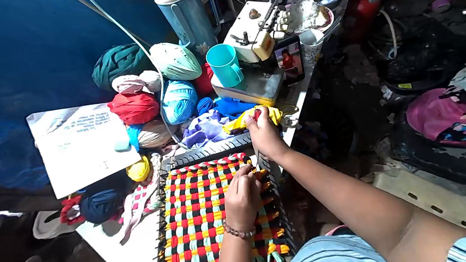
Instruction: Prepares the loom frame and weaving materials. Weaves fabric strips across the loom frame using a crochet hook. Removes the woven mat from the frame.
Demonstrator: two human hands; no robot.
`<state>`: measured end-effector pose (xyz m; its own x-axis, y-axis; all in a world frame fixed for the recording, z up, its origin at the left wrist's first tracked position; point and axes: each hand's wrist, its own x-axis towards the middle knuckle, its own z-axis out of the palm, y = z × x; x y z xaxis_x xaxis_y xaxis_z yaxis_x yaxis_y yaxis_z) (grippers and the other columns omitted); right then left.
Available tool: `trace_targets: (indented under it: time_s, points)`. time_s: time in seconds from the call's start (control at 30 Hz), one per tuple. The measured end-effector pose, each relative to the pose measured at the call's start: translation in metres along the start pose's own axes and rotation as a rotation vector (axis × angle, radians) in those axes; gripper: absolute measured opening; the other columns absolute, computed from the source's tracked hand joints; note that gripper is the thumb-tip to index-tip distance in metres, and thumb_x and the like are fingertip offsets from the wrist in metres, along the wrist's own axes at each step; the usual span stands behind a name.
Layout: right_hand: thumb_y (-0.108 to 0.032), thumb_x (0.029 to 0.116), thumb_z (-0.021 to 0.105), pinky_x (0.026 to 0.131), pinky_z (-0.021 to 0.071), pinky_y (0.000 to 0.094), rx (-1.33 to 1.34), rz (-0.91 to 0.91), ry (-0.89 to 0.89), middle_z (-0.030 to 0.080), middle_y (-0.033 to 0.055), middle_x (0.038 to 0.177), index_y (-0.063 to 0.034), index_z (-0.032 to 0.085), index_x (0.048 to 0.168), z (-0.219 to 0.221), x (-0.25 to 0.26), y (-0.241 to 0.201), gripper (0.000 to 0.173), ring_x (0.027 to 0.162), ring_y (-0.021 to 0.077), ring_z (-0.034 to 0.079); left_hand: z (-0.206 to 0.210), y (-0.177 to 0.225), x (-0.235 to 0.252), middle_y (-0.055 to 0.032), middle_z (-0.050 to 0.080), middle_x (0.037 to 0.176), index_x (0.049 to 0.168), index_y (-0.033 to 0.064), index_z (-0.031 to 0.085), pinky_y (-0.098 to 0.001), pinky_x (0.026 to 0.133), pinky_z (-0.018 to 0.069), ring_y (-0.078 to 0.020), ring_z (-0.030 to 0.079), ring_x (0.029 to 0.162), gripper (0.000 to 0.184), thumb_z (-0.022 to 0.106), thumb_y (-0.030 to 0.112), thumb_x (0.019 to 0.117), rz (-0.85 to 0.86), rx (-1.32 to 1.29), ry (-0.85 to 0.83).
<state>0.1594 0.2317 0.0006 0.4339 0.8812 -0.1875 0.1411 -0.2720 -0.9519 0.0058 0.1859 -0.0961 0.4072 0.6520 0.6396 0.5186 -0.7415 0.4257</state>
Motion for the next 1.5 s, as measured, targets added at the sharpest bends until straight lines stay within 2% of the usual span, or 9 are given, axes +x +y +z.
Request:
trace_targets:
  time_s: [0.07,0.17,0.27,0.37,0.57,0.77,1.23,1.3,1.5]
  points:
    - [-0.020,0.1092,0.047,0.061,0.0480,0.0342,0.248,0.016,0.027,0.054,0.0114,0.092,0.0004,0.041,0.133,0.003,0.010,0.019,0.032,0.064,0.0161,0.051,0.000,-0.002,-0.001,-0.0187,0.076,0.103,0.083,-0.0018,0.069,-0.0314,0.087,0.0603,-0.0269,0.076,0.098,0.016,0.061,0.009,0.0907,-0.014,0.001,-0.027]
    - [-0.024,0.1103,0.046,0.045,0.0354,0.0213,0.661,0.116,0.031,0.036,-0.0055,0.064,-0.0124,0.047,0.105,-0.007,0.002,0.018,0.013,0.046,0.0044,0.033,0.002,-0.002,0.001,-0.0179,0.077,0.104,0.088,-0.0015,0.074,-0.0351,0.089,0.0603,-0.0287,0.076,0.100,0.015,0.063,0.008,0.0904,-0.052,-0.010,-0.067]
    - [-0.039,0.1110,0.041,0.040,0.0306,0.0193,0.933,0.251,0.067,0.029,-0.0088,0.047,-0.0195,0.044,0.071,-0.020,-0.013,0.013,0.044,0.037,0.0033,0.028,0.002,-0.005,0.003,-0.0151,0.077,0.105,0.097,0.0020,0.077,-0.0355,0.092,0.0599,-0.0267,0.075,0.101,0.018,0.065,0.014,0.0922,-0.045,-0.042,-0.072]
    - [-0.053,0.1101,0.031,0.039,0.0322,0.0206,1.075,0.331,0.013,0.029,-0.0072,0.043,-0.0207,0.035,0.059,-0.031,-0.025,0.021,0.060,0.034,0.0050,0.030,-0.002,-0.007,0.002,-0.0139,0.076,0.106,0.102,0.0084,0.080,-0.0352,0.094,0.0586,-0.0250,0.073,0.103,0.018,0.065,0.016,0.0945,-0.009,-0.078,-0.096]
    - [-0.068,0.1041,0.027,0.048,0.0442,0.0241,1.302,0.180,-0.175,0.043,-0.0074,0.048,-0.0223,0.043,0.052,-0.048,-0.023,0.052,0.071,0.044,0.0069,0.047,0.001,-0.005,0.002,-0.0141,0.076,0.103,0.097,0.0064,0.081,-0.0360,0.094,0.0581,-0.0260,0.073,0.101,0.018,0.067,0.015,0.0910,-0.065,-0.104,-0.065]
    - [-0.068,0.1030,0.026,0.038,0.0335,0.0227,1.486,0.180,-0.112,0.035,-0.0082,0.041,-0.0219,0.039,0.049,-0.040,-0.010,0.084,0.073,0.035,0.0052,0.038,0.003,-0.003,0.003,-0.0116,0.077,0.101,0.092,0.0079,0.081,-0.0417,0.091,0.0589,-0.0303,0.073,0.101,0.019,0.064,0.016,0.0885,-0.054,-0.056,-0.112]
    - [-0.066,0.1046,0.022,0.036,0.0296,0.0225,1.480,0.249,-0.049,0.033,-0.0076,0.040,-0.0223,0.036,0.048,-0.033,-0.003,0.100,0.073,0.032,0.0054,0.033,0.009,-0.004,0.002,-0.0094,0.078,0.101,0.089,0.0090,0.081,-0.0404,0.087,0.0608,-0.0292,0.075,0.100,0.018,0.063,0.014,0.0890,-0.039,0.001,-0.152]
    - [-0.067,0.1039,0.023,0.037,0.0307,0.0224,1.438,0.181,-0.133,0.033,-0.0082,0.040,-0.0228,0.037,0.048,-0.034,-0.002,0.100,0.073,0.033,0.0049,0.034,0.009,-0.003,0.002,-0.0093,0.078,0.101,0.089,0.0088,0.080,-0.0407,0.087,0.0606,-0.0291,0.074,0.100,0.019,0.062,0.014,0.0902,-0.039,0.009,-0.157]
    - [-0.060,0.1018,0.044,0.044,0.0330,0.0194,1.054,-0.184,-0.486,0.036,-0.0137,0.045,-0.0272,0.042,0.051,-0.040,-0.007,0.082,0.061,0.040,0.0003,0.037,0.012,0.001,0.002,-0.0096,0.078,0.103,0.091,0.0085,0.079,-0.0431,0.086,0.0609,-0.0312,0.074,0.103,0.018,0.062,0.014,0.0917,-0.051,0.059,-0.203]
